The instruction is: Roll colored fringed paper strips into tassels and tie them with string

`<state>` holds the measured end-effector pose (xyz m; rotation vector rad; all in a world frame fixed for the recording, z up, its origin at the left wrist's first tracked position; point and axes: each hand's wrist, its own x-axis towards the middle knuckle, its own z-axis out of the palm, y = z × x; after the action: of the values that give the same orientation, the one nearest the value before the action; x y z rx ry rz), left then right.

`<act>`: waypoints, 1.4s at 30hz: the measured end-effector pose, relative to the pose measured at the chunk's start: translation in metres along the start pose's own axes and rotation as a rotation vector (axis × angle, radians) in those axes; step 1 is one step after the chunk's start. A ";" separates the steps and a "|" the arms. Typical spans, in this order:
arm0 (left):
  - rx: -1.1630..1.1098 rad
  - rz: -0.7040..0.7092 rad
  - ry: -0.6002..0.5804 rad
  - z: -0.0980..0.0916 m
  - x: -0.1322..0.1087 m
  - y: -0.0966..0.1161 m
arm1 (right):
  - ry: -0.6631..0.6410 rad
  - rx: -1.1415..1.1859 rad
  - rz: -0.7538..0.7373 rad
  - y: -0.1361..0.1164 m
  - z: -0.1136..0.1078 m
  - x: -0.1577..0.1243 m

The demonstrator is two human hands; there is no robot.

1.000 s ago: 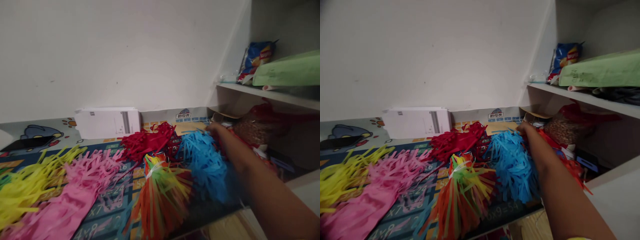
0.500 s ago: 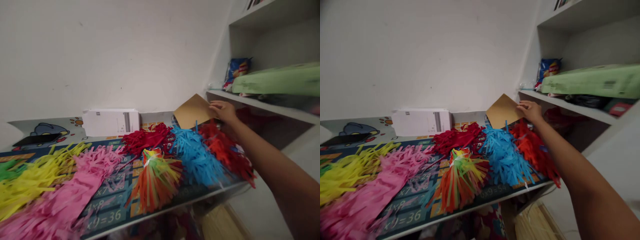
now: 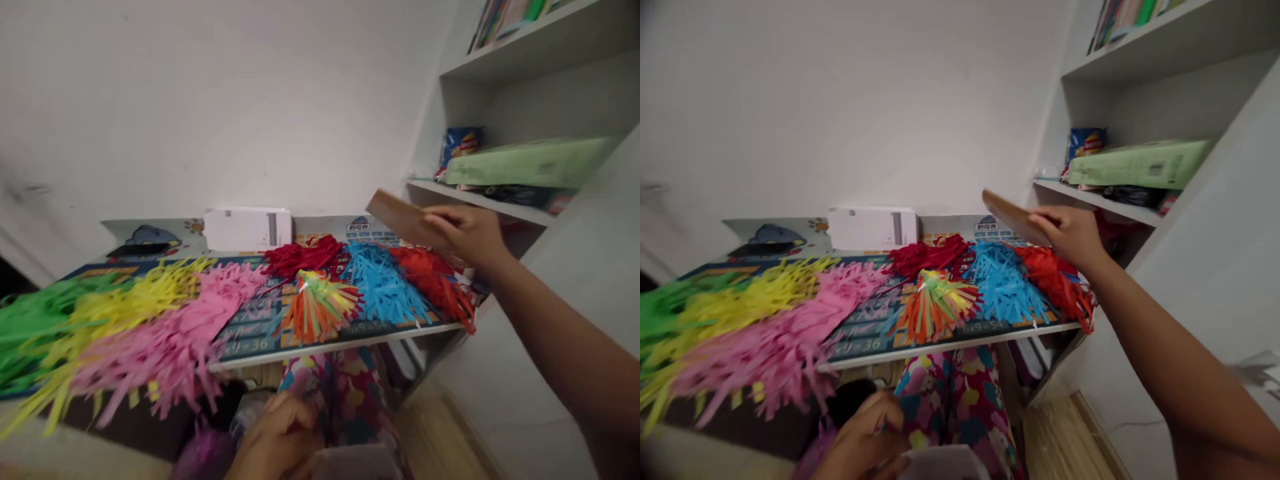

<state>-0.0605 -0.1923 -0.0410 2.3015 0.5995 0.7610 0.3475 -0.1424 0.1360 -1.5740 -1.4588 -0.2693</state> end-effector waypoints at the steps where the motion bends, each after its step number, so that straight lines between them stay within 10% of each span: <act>1: 0.068 0.026 0.015 0.001 -0.003 0.010 | -0.154 -0.079 -0.119 -0.018 -0.007 -0.023; 6: 0.359 0.320 0.016 0.001 -0.006 0.061 | -0.750 -0.005 -0.394 -0.091 -0.018 -0.131; 11: 0.311 0.211 -0.064 -0.014 -0.001 0.077 | -1.011 0.271 -0.338 -0.110 0.007 -0.165; 26: 0.100 -0.096 0.031 -0.050 -0.040 0.054 | -1.144 0.813 0.232 -0.097 0.098 -0.155; 42: 0.031 -0.197 0.206 -0.055 -0.065 0.049 | -0.944 0.819 0.409 -0.087 0.116 -0.163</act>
<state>-0.1333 -0.2413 0.0036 2.1660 0.9223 0.9034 0.1797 -0.1785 0.0008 -1.2559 -1.5283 1.3064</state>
